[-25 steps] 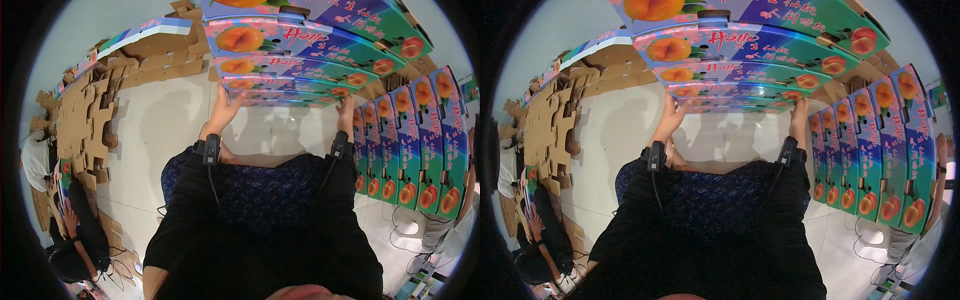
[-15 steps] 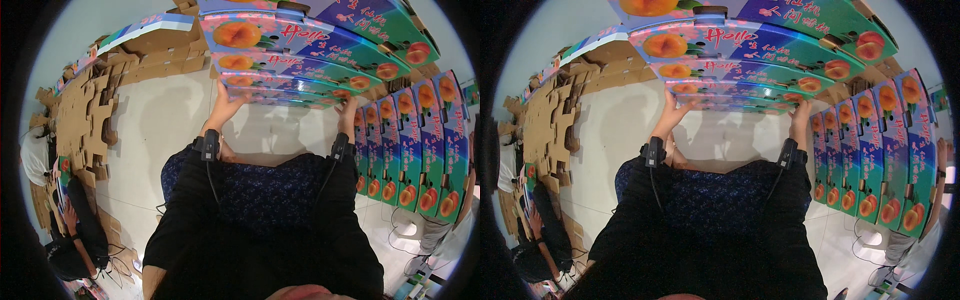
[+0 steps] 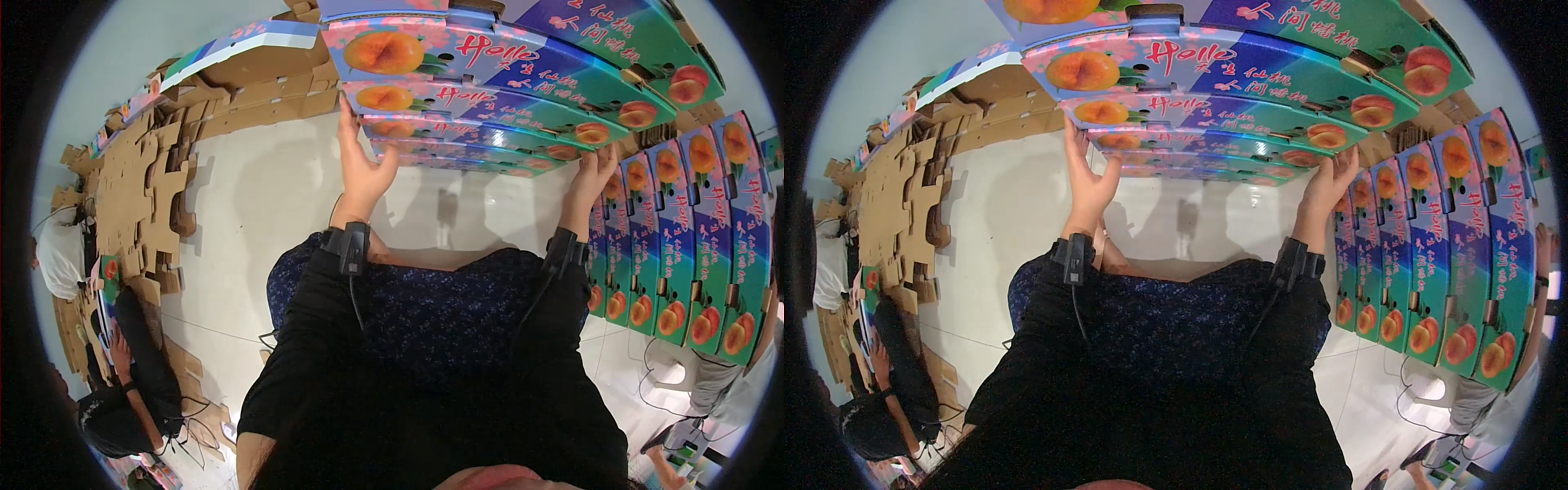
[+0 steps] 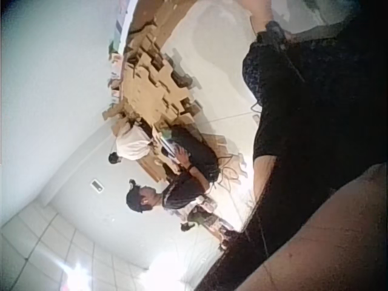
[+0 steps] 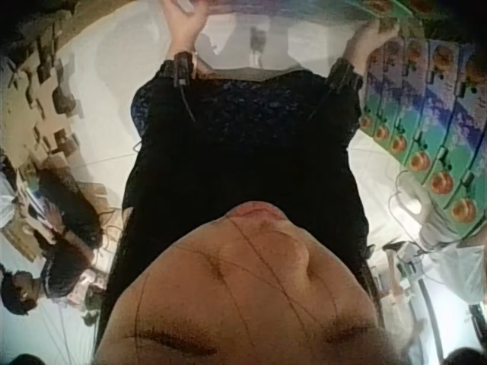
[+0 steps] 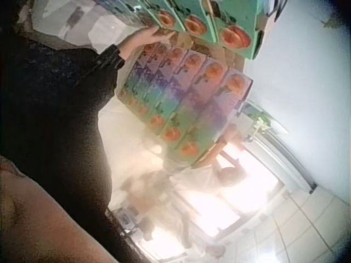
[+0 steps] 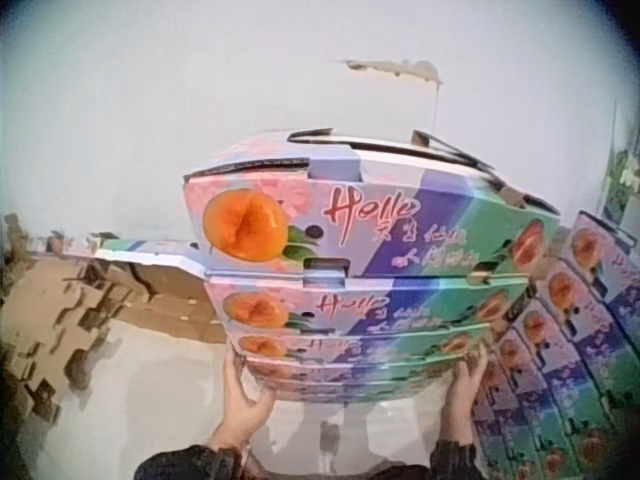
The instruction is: Organize and stack cardboard boxes on the floor.
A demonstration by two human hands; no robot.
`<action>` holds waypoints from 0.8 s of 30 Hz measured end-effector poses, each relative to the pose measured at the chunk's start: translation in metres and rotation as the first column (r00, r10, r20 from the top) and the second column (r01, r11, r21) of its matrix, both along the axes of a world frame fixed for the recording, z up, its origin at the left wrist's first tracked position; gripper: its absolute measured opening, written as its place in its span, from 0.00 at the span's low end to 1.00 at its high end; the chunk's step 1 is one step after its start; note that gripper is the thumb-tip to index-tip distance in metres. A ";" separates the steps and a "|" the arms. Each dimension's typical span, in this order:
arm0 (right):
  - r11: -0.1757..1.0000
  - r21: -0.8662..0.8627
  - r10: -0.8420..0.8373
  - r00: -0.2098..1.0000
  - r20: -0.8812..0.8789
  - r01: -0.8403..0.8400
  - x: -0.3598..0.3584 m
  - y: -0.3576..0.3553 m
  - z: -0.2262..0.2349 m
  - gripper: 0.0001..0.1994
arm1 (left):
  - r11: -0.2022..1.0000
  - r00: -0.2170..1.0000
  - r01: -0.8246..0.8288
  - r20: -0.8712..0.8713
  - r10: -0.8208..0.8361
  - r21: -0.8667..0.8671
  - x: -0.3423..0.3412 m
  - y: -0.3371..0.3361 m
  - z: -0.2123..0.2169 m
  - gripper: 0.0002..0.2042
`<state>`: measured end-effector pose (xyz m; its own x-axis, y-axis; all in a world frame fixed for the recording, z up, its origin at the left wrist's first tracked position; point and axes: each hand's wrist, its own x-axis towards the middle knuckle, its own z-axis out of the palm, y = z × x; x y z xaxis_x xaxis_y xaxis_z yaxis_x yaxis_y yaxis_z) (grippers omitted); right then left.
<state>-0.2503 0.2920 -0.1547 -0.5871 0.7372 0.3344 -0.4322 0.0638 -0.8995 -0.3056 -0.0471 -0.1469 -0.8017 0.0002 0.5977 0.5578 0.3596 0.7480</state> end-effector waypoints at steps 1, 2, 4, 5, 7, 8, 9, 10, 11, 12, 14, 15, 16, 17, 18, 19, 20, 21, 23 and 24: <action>1.000 0.000 0.000 1.000 0.001 0.000 0.001 -0.003 0.004 0.28 | 1.000 0.999 0.026 -0.046 -0.026 0.005 0.003 0.003 0.004 0.45; 0.996 0.082 0.019 1.000 0.010 -0.019 0.002 -0.006 0.006 0.29 | 0.998 0.995 0.059 -0.082 -0.058 0.012 0.004 0.004 0.008 0.45; 0.986 0.163 0.035 0.999 0.021 -0.038 0.002 -0.011 0.007 0.31 | 0.998 0.994 0.059 -0.092 -0.059 0.003 0.007 0.006 0.013 0.45; 0.981 0.195 0.003 0.999 0.032 -0.009 0.002 -0.013 0.006 0.32 | 0.997 0.994 0.072 -0.078 -0.072 -0.002 0.008 0.006 0.014 0.46; 0.974 0.226 -0.030 0.999 0.042 0.020 0.002 -0.013 0.006 0.32 | 0.995 0.994 0.096 -0.059 -0.096 -0.009 0.009 0.005 0.015 0.46; 0.981 0.194 -0.005 0.999 0.044 -0.004 0.002 -0.013 0.006 0.32 | 0.992 0.992 0.126 -0.025 -0.127 -0.015 0.008 0.004 0.015 0.46; 0.986 0.163 0.018 1.000 0.024 -0.022 0.002 -0.012 0.006 0.32 | 0.992 0.991 0.129 -0.026 -0.129 -0.014 0.007 0.003 0.014 0.46; 0.986 0.163 0.016 0.999 0.045 -0.023 0.003 -0.012 0.006 0.32 | 0.994 0.993 0.112 -0.039 -0.112 -0.002 0.006 0.003 0.014 0.46; 0.990 0.135 0.034 0.999 0.010 -0.035 0.003 -0.012 0.007 0.32 | 0.995 0.994 0.103 -0.039 -0.102 0.019 0.005 0.002 0.013 0.46; 0.993 0.109 0.051 0.998 -0.026 -0.048 0.003 -0.013 0.008 0.32 | 0.995 0.994 0.099 -0.052 -0.098 0.013 0.004 0.003 0.013 0.46; 0.996 0.082 0.038 0.999 -0.025 -0.036 0.004 -0.015 0.010 0.33 | 0.996 0.995 0.086 -0.058 -0.085 0.009 0.003 0.003 0.012 0.45; 0.998 0.054 0.035 0.999 -0.038 -0.033 0.004 -0.016 0.011 0.34 | 0.997 0.995 0.075 -0.070 -0.075 0.010 0.003 0.003 0.011 0.45; 0.998 0.054 0.028 0.999 -0.025 -0.026 0.004 -0.017 0.013 0.34 | 0.998 0.996 0.061 -0.058 -0.061 -0.003 0.003 0.002 0.011 0.45; 0.998 0.052 0.050 0.998 -0.046 -0.048 0.005 -0.017 0.014 0.34 | 0.999 0.998 0.054 -0.038 -0.054 -0.010 0.003 0.002 0.011 0.45; 0.994 0.072 0.084 0.992 -0.098 -0.077 0.006 -0.018 0.015 0.34 | 0.999 0.998 0.046 -0.047 -0.046 -0.015 0.003 0.001 0.010 0.45; 0.996 0.049 0.074 0.995 -0.065 -0.070 0.006 -0.019 0.015 0.34 | 0.999 0.998 0.042 -0.048 -0.043 -0.020 0.003 0.001 0.010 0.44; 0.997 0.075 0.037 0.998 -0.047 -0.033 0.007 -0.019 0.014 0.34 | 0.999 0.998 0.050 -0.035 -0.050 -0.015 0.003 0.001 0.010 0.44; 0.993 0.115 0.007 0.999 -0.049 -0.002 0.007 -0.019 0.013 0.34 | 0.999 0.998 0.040 -0.047 -0.041 -0.023 0.002 0.000 0.010 0.44; 0.989 0.143 -0.036 0.999 -0.011 0.037 0.007 -0.018 0.010 0.31 | 0.998 0.998 0.056 -0.036 -0.056 0.006 0.001 0.001 0.010 0.42; 0.982 0.173 -0.079 0.997 0.004 0.078 0.007 -0.017 0.008 0.29 | 0.999 0.998 0.051 -0.048 -0.050 0.005 0.001 0.001 0.010 0.42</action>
